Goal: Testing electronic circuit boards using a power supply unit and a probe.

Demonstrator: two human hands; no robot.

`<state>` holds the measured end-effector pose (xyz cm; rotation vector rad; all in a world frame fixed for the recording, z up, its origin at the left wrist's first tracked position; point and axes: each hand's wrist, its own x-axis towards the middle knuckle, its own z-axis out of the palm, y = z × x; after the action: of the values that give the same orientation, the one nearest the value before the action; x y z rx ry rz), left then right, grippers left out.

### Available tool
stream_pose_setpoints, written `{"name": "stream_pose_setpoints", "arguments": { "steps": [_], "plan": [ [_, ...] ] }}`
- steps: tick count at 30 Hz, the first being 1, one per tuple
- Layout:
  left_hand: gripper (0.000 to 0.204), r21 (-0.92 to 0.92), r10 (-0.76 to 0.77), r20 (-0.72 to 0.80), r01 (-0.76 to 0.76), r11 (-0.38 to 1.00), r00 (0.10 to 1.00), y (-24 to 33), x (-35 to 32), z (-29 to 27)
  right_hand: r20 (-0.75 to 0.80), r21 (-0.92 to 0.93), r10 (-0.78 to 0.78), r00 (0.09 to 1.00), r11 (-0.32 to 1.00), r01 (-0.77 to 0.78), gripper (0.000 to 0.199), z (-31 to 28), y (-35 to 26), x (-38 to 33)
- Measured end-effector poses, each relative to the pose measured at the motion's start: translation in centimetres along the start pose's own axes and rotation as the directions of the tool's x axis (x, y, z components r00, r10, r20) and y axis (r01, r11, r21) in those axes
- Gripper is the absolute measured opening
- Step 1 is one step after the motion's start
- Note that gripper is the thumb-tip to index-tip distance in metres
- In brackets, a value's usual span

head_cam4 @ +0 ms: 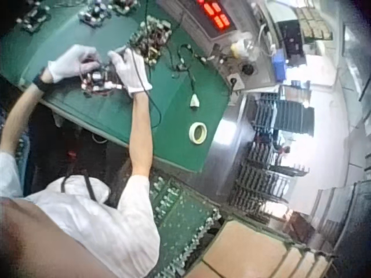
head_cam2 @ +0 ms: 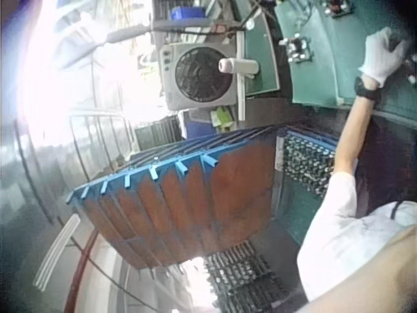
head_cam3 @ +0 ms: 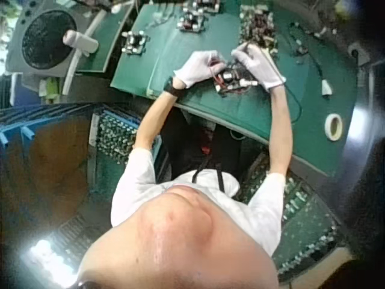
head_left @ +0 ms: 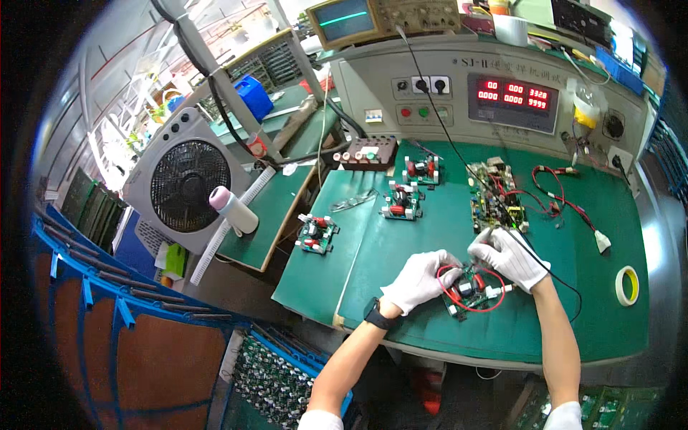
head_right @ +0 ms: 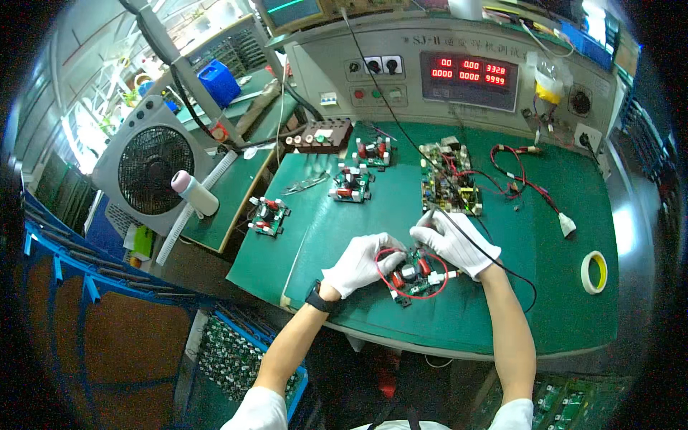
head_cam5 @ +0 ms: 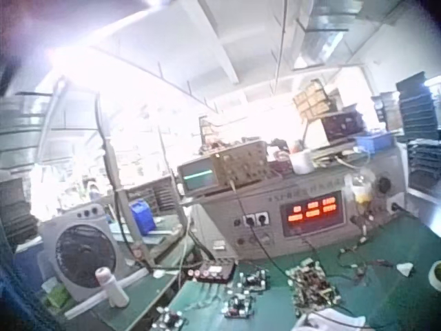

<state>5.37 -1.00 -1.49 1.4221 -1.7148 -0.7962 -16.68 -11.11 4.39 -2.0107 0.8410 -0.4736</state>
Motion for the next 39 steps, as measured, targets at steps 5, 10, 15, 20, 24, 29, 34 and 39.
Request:
{"name": "stream_pose_setpoints", "arguments": {
  "steps": [5,10,15,20,24,29,34,39],
  "plan": [
    [0.022,0.029,0.006,-0.01,-0.005,1.0,1.0,-0.1,0.2,-0.6,-0.026,0.032,-0.054,0.998,0.998,0.055,0.029,0.1,-0.2,0.5],
    [0.022,0.043,0.014,-0.011,-0.014,0.999,1.0,-0.4,0.7,-0.8,-0.035,-0.081,-0.118,0.992,0.99,0.115,0.03,0.0,0.6,1.2],
    [0.021,0.035,0.021,-0.007,-0.021,0.999,1.0,-0.5,0.8,-0.7,-0.035,-0.052,-0.108,0.994,0.993,0.106,0.03,-0.2,0.2,1.0],
    [0.021,0.054,0.04,-0.015,-0.039,0.998,0.999,-0.5,0.6,-0.5,-0.042,-0.064,-0.12,0.992,0.991,0.117,0.03,0.1,0.7,0.9],
    [0.021,0.047,0.038,-0.02,-0.037,0.998,0.999,-0.1,0.4,-0.7,-0.046,-0.098,-0.169,0.985,0.982,0.164,0.031,0.3,1.0,1.0],
    [0.021,0.02,0.037,-0.021,-0.036,0.999,0.999,-0.1,0.7,-0.7,-0.062,-0.146,-0.225,0.972,0.966,0.214,0.033,0.1,1.2,1.1],
    [0.02,0.041,0.045,-0.02,-0.044,0.998,0.999,-0.1,0.6,-0.9,-0.053,-0.091,-0.102,0.993,0.991,0.097,0.032,0.1,0.4,1.1],
    [0.02,0.039,0.029,-0.014,-0.029,0.999,0.999,0.2,0.2,-0.5,-0.061,-0.174,-0.301,0.952,0.942,0.287,0.031,0.5,1.8,0.7]
  ]
}}
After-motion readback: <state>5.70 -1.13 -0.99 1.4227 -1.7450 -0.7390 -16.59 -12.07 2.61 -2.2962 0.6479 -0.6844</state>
